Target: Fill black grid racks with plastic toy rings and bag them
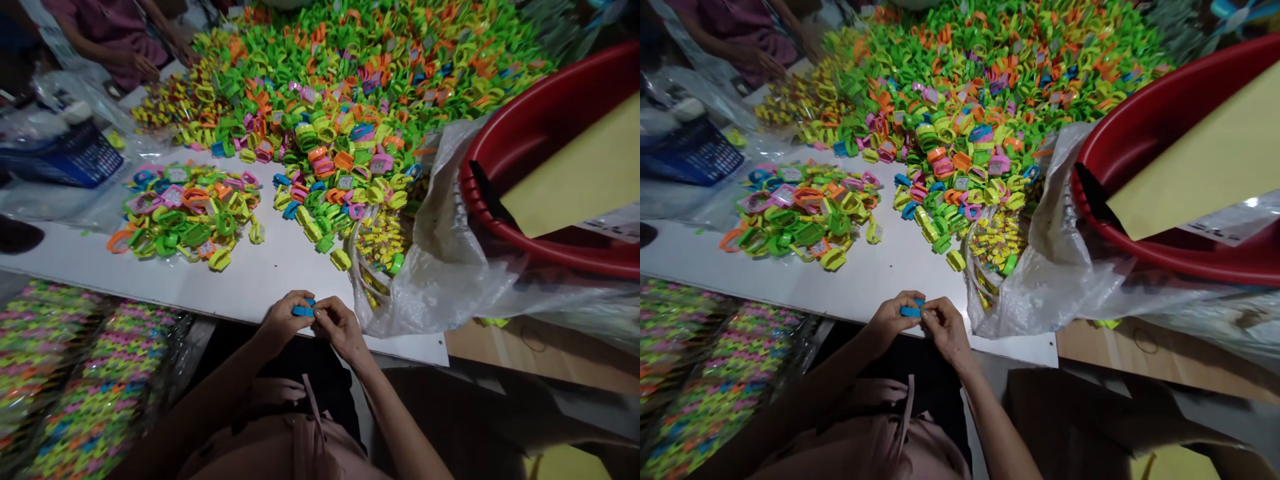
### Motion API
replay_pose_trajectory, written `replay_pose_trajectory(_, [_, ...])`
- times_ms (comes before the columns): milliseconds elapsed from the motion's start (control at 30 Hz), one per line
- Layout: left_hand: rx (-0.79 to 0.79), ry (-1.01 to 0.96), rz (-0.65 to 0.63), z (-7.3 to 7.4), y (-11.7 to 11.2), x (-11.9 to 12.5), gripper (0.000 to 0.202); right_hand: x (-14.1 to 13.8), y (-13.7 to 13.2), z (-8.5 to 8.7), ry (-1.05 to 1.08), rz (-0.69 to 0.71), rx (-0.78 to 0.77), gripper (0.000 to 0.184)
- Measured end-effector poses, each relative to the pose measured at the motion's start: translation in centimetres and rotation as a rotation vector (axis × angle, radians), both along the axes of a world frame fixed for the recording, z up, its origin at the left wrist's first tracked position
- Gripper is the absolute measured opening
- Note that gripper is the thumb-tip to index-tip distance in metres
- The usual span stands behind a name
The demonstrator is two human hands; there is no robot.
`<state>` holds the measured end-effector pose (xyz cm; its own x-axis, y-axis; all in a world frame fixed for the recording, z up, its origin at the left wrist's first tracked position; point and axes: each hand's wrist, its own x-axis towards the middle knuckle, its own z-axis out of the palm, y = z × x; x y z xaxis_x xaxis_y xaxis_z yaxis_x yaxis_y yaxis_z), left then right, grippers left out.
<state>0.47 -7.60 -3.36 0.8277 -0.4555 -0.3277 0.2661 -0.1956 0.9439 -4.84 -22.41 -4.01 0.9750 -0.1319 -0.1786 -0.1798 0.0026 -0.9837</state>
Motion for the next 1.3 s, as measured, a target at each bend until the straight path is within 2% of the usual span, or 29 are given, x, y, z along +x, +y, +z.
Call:
replay_pose_trajectory(133, [0.086,-0.106,-0.019,0.0,0.0,0.5,0.009,0.1,-0.6,0.5,-0.061,0.048,-0.199,0.022])
replay_pose_trajectory(267, [0.07,-0.139,-0.043,0.0,-0.1,0.3,0.008,-0.2,-1.2,1.0,-0.05,0.069,-0.27,0.023])
replay_pose_trajectory(333, [0.062,-0.129,-0.051,0.3,-0.2,0.2,0.009,-0.3,-1.4,1.2,-0.017,0.072,-0.217,0.025])
replay_pose_trajectory(533, [-0.059,-0.023,-0.104,2.2,0.0,-0.2,0.009,-0.2,-1.8,1.7,0.075,0.166,0.114,0.029])
replay_pose_trajectory(600, [-0.103,0.027,-0.082,2.2,0.1,-0.4,0.012,0.0,-1.8,1.4,0.1,0.201,0.165,0.031])
replay_pose_trajectory(700, [-0.105,0.069,-0.06,1.4,0.2,-0.5,0.014,0.3,-1.5,0.3,0.136,0.227,0.22,0.036])
replay_pose_trajectory(767, [-0.062,0.041,-0.072,0.6,0.2,-0.4,0.011,0.3,-1.3,-0.3,0.16,0.225,0.224,0.039])
replay_pose_trajectory(833, [0.012,-0.074,-0.096,0.0,0.4,0.0,0.008,0.2,-1.0,-0.6,0.155,0.204,0.173,0.039])
replay_pose_trajectory(967, [0.072,-0.278,-0.207,-0.2,0.8,0.6,0.005,0.0,-1.3,-0.1,0.114,0.22,0.071,0.034])
replay_pose_trajectory(1167, [0.018,-0.087,-0.228,0.1,0.9,0.5,0.009,0.1,-2.7,0.3,0.199,0.326,0.193,0.036])
replay_pose_trajectory(1300, [0.036,-0.136,-0.269,0.5,0.9,0.5,0.009,0.0,-2.8,0.2,0.205,0.335,0.181,0.035])
